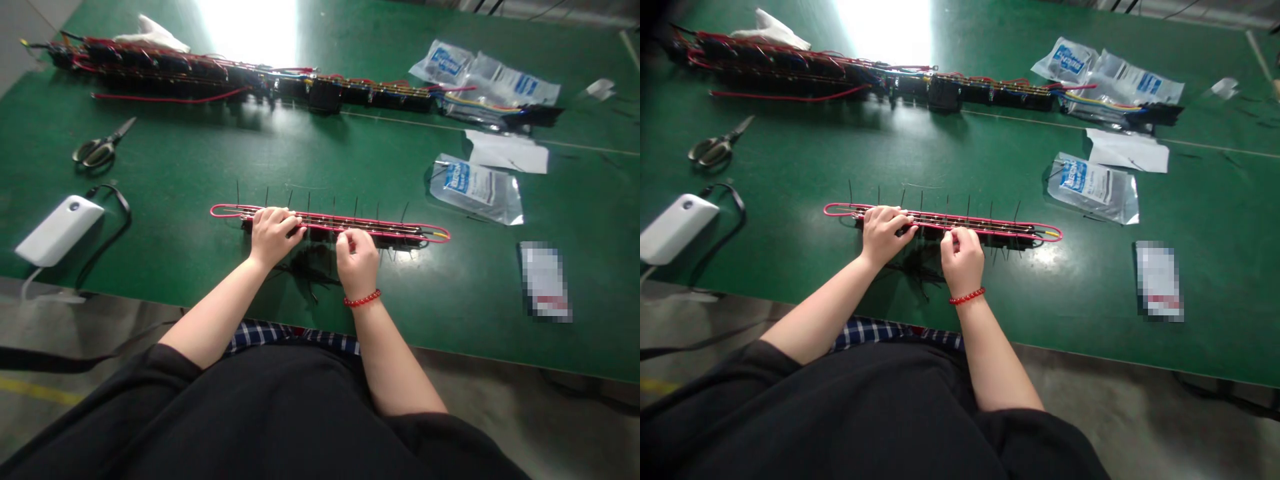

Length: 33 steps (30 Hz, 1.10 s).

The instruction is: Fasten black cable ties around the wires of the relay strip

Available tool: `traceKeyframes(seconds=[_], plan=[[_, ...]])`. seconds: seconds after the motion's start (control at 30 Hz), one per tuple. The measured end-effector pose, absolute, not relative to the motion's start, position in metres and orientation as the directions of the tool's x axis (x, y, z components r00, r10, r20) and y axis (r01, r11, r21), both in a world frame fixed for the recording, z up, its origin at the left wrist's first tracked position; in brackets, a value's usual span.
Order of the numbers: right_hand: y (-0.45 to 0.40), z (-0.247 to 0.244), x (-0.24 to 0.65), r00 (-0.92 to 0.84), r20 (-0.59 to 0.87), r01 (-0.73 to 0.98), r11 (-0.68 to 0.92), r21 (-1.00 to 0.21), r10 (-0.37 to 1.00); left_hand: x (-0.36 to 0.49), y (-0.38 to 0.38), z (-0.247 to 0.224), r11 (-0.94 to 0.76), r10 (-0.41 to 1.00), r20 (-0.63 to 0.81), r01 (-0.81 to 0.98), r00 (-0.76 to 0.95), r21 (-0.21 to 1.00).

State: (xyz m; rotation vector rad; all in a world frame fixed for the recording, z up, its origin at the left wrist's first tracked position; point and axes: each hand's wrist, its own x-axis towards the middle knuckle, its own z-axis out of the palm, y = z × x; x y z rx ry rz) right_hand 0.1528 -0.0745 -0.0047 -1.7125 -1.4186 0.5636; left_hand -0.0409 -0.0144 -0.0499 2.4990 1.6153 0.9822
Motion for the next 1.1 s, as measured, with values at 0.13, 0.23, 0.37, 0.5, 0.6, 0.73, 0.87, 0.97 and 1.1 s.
traceKeyframes(seconds=[0.13, 0.23, 0.37, 0.5, 0.6, 0.73, 0.87, 0.97, 1.1], plan=[[-0.071, 0.005, 0.15, 0.184, -0.455, 0.021, -0.466, -0.885, 0.871, -0.041, -0.015, -0.049, -0.457, 0.841, 0.469, 0.817, 0.269, 0.351], [-0.06, 0.008, 0.15, 0.057, -0.644, -0.196, -0.624, -0.757, 0.763, -0.041, -0.015, -0.049, -0.462, 0.835, 0.478, 0.819, 0.273, 0.341], [-0.051, 0.005, 0.148, 0.1, -0.651, -0.309, -0.599, -0.739, 0.753, -0.041, -0.015, -0.049, -0.464, 0.826, 0.493, 0.827, 0.274, 0.318], [-0.049, -0.004, 0.147, 0.14, -0.627, -0.353, -0.553, -0.754, 0.766, -0.041, -0.014, -0.049, -0.464, 0.827, 0.492, 0.826, 0.273, 0.321], [-0.048, -0.008, 0.147, 0.131, -0.625, -0.375, -0.545, -0.75, 0.77, -0.041, -0.014, -0.049, -0.463, 0.829, 0.489, 0.824, 0.272, 0.327], [-0.048, -0.007, 0.149, 0.095, -0.646, -0.411, -0.561, -0.719, 0.758, -0.041, -0.013, -0.049, -0.455, 0.835, 0.48, 0.828, 0.269, 0.327], [-0.049, -0.008, 0.148, 0.101, -0.63, -0.424, -0.54, -0.728, 0.77, -0.041, -0.013, -0.049, -0.449, 0.841, 0.471, 0.831, 0.268, 0.329], [-0.05, -0.012, 0.147, 0.106, -0.624, -0.433, -0.529, -0.73, 0.774, -0.041, -0.014, -0.05, -0.453, 0.837, 0.474, 0.831, 0.272, 0.323], [-0.051, -0.018, 0.146, 0.119, -0.59, -0.456, -0.484, -0.747, 0.798, -0.041, -0.014, -0.05, -0.456, 0.833, 0.482, 0.83, 0.271, 0.322]])
